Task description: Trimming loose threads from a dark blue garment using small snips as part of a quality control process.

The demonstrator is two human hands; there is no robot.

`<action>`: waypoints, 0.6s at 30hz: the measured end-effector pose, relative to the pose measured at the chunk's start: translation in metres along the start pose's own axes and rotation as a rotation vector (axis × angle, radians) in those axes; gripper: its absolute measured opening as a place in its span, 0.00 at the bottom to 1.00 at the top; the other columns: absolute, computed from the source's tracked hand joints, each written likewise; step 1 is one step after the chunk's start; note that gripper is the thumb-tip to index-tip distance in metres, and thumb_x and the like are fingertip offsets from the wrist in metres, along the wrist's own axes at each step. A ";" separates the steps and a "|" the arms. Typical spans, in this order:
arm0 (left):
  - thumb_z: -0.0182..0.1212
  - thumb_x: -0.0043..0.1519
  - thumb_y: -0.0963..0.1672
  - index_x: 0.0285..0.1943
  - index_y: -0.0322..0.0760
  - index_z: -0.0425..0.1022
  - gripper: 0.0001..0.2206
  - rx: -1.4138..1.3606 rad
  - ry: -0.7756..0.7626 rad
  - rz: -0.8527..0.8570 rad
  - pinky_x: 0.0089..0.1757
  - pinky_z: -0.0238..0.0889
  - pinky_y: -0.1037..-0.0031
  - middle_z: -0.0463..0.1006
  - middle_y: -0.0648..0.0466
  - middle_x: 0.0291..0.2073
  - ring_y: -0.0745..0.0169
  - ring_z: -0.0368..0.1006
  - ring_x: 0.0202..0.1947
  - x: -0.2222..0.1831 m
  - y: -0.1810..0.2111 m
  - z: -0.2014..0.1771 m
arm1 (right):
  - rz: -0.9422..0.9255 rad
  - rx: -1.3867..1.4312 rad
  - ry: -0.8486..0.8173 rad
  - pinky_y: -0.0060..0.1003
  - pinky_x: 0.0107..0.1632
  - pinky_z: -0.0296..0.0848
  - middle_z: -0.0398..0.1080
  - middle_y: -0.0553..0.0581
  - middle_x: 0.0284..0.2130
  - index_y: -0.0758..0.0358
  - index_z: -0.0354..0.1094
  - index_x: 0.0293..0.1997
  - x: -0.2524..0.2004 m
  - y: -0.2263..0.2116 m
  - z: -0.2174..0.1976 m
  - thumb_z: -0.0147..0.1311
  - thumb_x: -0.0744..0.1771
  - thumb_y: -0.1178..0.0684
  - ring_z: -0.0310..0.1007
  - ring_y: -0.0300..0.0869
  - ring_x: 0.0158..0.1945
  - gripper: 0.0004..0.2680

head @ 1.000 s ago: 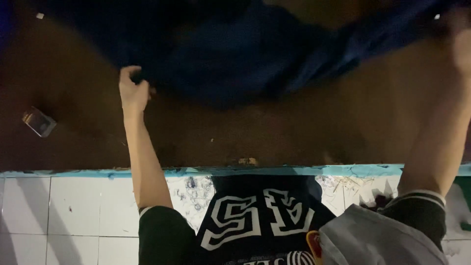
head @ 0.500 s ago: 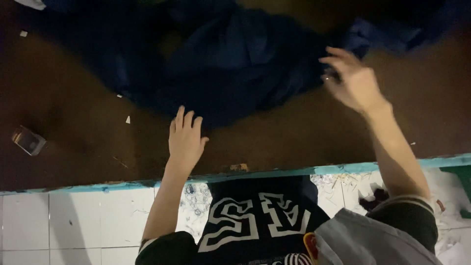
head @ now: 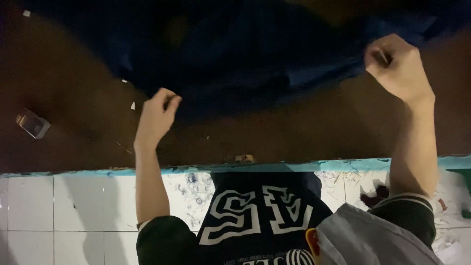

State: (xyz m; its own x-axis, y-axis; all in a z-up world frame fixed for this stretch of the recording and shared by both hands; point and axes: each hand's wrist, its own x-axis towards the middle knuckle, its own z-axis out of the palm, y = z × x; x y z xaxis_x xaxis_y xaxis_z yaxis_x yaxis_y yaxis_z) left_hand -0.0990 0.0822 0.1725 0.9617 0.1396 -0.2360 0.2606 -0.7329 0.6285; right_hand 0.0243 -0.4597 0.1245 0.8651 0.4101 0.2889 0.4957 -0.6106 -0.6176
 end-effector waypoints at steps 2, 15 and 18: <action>0.54 0.71 0.46 0.50 0.35 0.74 0.10 0.000 -0.038 -0.001 0.41 0.62 0.65 0.80 0.49 0.40 0.56 0.74 0.37 -0.001 -0.003 0.015 | 0.087 -0.108 -0.087 0.41 0.43 0.62 0.69 0.63 0.37 0.72 0.70 0.42 0.002 0.000 0.003 0.52 0.73 0.65 0.66 0.47 0.38 0.04; 0.65 0.67 0.44 0.51 0.35 0.75 0.09 0.157 0.390 0.468 0.51 0.68 0.61 0.71 0.47 0.44 0.46 0.72 0.50 -0.006 -0.006 0.087 | -0.136 0.021 -0.109 0.43 0.49 0.75 0.77 0.62 0.42 0.64 0.75 0.45 0.020 -0.097 0.087 0.64 0.65 0.62 0.79 0.55 0.46 0.07; 0.66 0.63 0.52 0.48 0.46 0.71 0.14 0.242 0.446 0.363 0.37 0.71 0.68 0.68 0.57 0.36 0.56 0.74 0.40 -0.019 0.001 0.121 | -0.167 -0.068 -0.176 0.45 0.46 0.76 0.76 0.57 0.43 0.61 0.75 0.47 0.019 -0.110 0.119 0.67 0.63 0.55 0.80 0.54 0.44 0.10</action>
State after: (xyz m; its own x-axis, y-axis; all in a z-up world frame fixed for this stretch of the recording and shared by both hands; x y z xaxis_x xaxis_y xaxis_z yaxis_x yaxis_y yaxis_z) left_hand -0.1272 -0.0015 0.0877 0.9420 0.0800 0.3258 -0.0656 -0.9084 0.4128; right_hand -0.0235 -0.3039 0.1107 0.7468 0.6171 0.2479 0.6402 -0.5661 -0.5194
